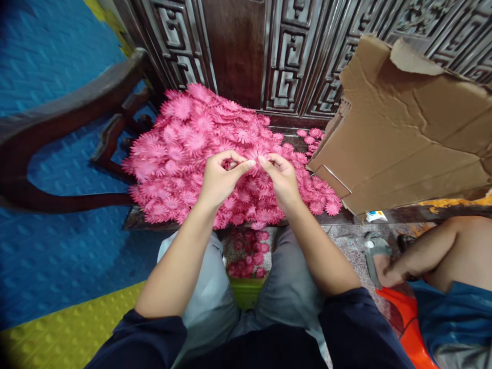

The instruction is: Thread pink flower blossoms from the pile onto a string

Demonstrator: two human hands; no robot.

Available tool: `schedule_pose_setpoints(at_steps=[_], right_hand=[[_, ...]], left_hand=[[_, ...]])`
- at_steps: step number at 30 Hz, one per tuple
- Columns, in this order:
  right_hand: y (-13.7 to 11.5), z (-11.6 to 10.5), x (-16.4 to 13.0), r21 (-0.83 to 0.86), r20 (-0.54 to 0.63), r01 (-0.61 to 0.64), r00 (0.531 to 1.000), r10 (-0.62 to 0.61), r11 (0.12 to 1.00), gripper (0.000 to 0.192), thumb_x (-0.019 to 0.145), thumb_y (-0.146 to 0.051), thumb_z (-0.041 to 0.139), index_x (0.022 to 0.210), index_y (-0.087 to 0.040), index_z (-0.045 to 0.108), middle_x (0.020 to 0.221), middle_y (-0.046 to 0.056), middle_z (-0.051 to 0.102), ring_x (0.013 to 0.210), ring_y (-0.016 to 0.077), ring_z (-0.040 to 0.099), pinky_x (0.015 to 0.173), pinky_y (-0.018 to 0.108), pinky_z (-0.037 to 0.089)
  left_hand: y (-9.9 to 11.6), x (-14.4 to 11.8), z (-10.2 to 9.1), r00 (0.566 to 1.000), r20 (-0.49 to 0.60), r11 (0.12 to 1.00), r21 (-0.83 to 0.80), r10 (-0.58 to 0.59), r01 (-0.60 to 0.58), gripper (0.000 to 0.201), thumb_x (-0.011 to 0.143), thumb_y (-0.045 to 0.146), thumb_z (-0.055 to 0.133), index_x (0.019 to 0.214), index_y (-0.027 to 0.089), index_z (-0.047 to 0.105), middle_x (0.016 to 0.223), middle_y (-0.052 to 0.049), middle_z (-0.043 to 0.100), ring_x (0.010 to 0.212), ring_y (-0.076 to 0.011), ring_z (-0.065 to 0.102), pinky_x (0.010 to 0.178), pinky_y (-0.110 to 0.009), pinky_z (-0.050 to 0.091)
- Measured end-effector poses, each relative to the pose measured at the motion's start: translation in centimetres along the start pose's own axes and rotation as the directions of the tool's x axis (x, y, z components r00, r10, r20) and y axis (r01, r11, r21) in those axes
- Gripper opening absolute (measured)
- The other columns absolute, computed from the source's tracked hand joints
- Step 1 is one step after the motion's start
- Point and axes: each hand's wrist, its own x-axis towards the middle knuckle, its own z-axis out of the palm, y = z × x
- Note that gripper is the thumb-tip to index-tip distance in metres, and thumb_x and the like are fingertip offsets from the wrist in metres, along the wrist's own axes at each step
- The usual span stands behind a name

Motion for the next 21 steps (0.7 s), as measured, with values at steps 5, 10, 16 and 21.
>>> schedule_pose_setpoints(at_steps=[5,10,16,21], right_hand=[[-0.6,0.1,-0.6,-0.164,-0.180,0.192,0.958,-0.221,0.968,0.029,0.068,-0.037,0.072,0.090,-0.024,0.057,0.092,0.001,0.057,0.074,0.0108,0.052,0.071,0.027,0.046],[-1.2,0.3,-1.1,-0.305,-0.051,0.327,0.932,-0.358,0.894,0.013,0.077,-0.031,0.066,0.088,-0.024,0.066,0.089,0.001,0.062,0.082,0.0134,0.055,0.076,0.031,0.046],[-0.9,0.1,-0.8,-0.184,0.046,0.308,0.951,-0.305,0.933,0.010,0.078,-0.028,0.065,0.086,-0.025,0.069,0.085,-0.001,0.067,0.081,0.0129,0.060,0.079,0.032,0.048],[-0.8,0.1,-0.7,-0.085,0.013,0.298,0.954,-0.298,0.951,0.006,0.076,-0.028,0.067,0.079,-0.023,0.069,0.079,-0.003,0.068,0.078,0.0109,0.061,0.076,0.027,0.048]], left_hand=[[-0.3,0.1,0.1,0.997,-0.081,0.999,-0.033,-0.013,0.010,0.011,0.068,0.024,0.072,0.062,0.019,0.064,0.059,0.004,0.058,0.055,-0.0083,0.044,0.056,-0.024,0.037],[-0.4,0.1,0.2,0.996,-0.058,0.992,-0.101,-0.075,0.069,0.016,0.065,0.030,0.075,0.062,0.019,0.064,0.062,0.004,0.059,0.056,-0.0082,0.045,0.058,-0.024,0.038],[-0.5,0.3,0.2,0.988,0.013,0.945,-0.287,-0.157,0.154,0.027,0.052,0.036,0.083,0.060,0.018,0.065,0.061,0.004,0.058,0.057,-0.0072,0.046,0.059,-0.023,0.039],[-0.2,0.2,0.2,0.984,0.068,0.908,-0.378,-0.165,0.179,0.026,0.050,0.033,0.085,0.064,0.018,0.069,0.064,0.004,0.062,0.065,-0.0071,0.053,0.070,-0.022,0.043]])
